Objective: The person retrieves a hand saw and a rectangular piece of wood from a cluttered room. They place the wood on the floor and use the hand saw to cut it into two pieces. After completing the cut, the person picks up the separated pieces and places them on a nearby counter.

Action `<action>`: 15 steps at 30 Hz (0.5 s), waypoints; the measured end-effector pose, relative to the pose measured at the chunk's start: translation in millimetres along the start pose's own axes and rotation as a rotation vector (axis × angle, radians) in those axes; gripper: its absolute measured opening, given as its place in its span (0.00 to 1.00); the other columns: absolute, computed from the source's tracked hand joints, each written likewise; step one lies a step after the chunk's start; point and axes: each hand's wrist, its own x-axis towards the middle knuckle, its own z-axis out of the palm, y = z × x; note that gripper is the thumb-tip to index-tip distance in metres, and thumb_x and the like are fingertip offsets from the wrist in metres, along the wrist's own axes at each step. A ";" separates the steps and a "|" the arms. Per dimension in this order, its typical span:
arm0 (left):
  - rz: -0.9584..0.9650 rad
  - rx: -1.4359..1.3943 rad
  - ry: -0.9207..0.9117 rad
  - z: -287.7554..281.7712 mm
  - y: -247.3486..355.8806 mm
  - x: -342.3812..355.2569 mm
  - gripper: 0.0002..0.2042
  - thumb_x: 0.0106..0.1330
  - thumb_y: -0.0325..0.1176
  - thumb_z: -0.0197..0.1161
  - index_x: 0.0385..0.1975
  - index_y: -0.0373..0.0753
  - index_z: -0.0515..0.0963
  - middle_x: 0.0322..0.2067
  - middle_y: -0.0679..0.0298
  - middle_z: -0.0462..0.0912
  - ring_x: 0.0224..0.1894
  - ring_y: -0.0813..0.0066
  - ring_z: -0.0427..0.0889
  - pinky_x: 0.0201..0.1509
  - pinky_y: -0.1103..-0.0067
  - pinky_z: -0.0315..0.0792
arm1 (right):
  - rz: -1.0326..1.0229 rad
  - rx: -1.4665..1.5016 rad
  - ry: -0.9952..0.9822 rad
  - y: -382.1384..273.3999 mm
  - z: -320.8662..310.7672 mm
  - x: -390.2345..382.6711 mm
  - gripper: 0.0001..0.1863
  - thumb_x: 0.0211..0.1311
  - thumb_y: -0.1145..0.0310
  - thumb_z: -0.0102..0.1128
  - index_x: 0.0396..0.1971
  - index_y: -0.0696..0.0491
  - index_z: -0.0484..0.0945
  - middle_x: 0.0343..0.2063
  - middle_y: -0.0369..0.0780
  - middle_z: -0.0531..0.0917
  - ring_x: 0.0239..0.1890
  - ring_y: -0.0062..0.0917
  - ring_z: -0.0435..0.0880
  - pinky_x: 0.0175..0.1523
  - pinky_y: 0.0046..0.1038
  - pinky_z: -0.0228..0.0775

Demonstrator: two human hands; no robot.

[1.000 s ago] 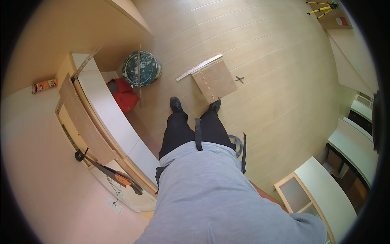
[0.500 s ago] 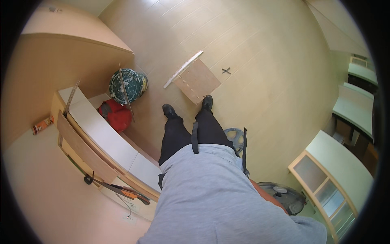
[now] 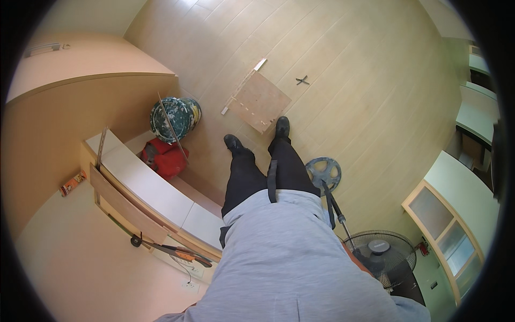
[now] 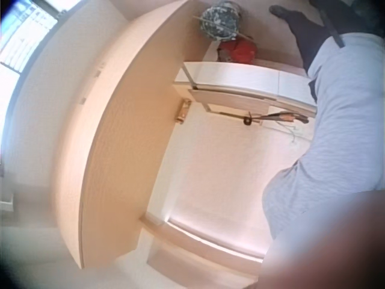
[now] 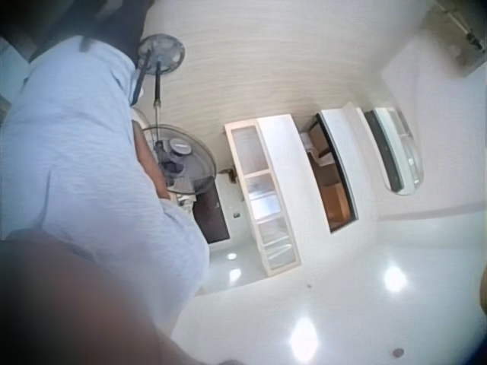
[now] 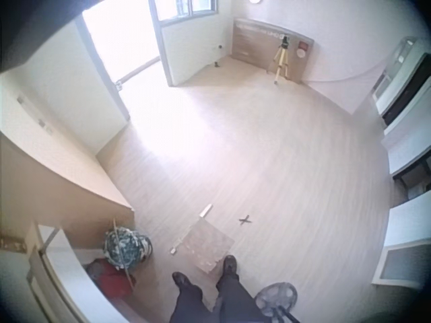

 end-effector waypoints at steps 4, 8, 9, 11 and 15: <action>-0.009 0.029 -0.004 6.6 0.9 -4.3 0.17 0.73 0.36 0.66 0.59 0.39 0.84 0.41 0.57 0.91 0.42 0.65 0.89 0.50 0.69 0.81 | 0.010 -0.002 0.009 9.2 2.0 5.0 0.25 0.54 0.65 0.76 0.55 0.50 0.90 0.53 0.46 0.92 0.55 0.35 0.89 0.55 0.43 0.83; -0.012 0.044 -0.007 17.2 -5.8 -9.7 0.17 0.73 0.35 0.66 0.58 0.38 0.86 0.41 0.57 0.92 0.42 0.66 0.90 0.49 0.69 0.81 | 0.012 -0.035 0.007 17.9 -5.2 16.7 0.25 0.54 0.66 0.76 0.54 0.51 0.90 0.53 0.47 0.92 0.55 0.35 0.89 0.56 0.43 0.82; -0.011 0.047 -0.008 20.9 -7.5 -12.2 0.16 0.73 0.35 0.67 0.57 0.38 0.86 0.40 0.57 0.92 0.42 0.66 0.90 0.49 0.69 0.81 | 0.011 -0.048 0.005 19.2 -10.1 22.1 0.25 0.53 0.66 0.76 0.54 0.51 0.90 0.53 0.47 0.92 0.55 0.35 0.89 0.56 0.43 0.82; -0.012 0.079 -0.019 29.3 -7.2 -19.3 0.16 0.72 0.34 0.67 0.57 0.38 0.86 0.40 0.57 0.92 0.41 0.66 0.90 0.49 0.70 0.81 | 0.005 -0.076 -0.011 19.5 -23.5 36.9 0.25 0.53 0.66 0.76 0.54 0.51 0.90 0.52 0.47 0.92 0.55 0.35 0.89 0.56 0.43 0.82; -0.053 0.275 -0.124 47.2 27.0 -46.6 0.15 0.72 0.33 0.67 0.56 0.38 0.87 0.39 0.57 0.92 0.41 0.67 0.90 0.48 0.70 0.81 | -0.017 -0.096 -0.052 9.4 -69.2 81.3 0.24 0.52 0.66 0.76 0.53 0.51 0.91 0.52 0.47 0.92 0.54 0.35 0.89 0.56 0.43 0.82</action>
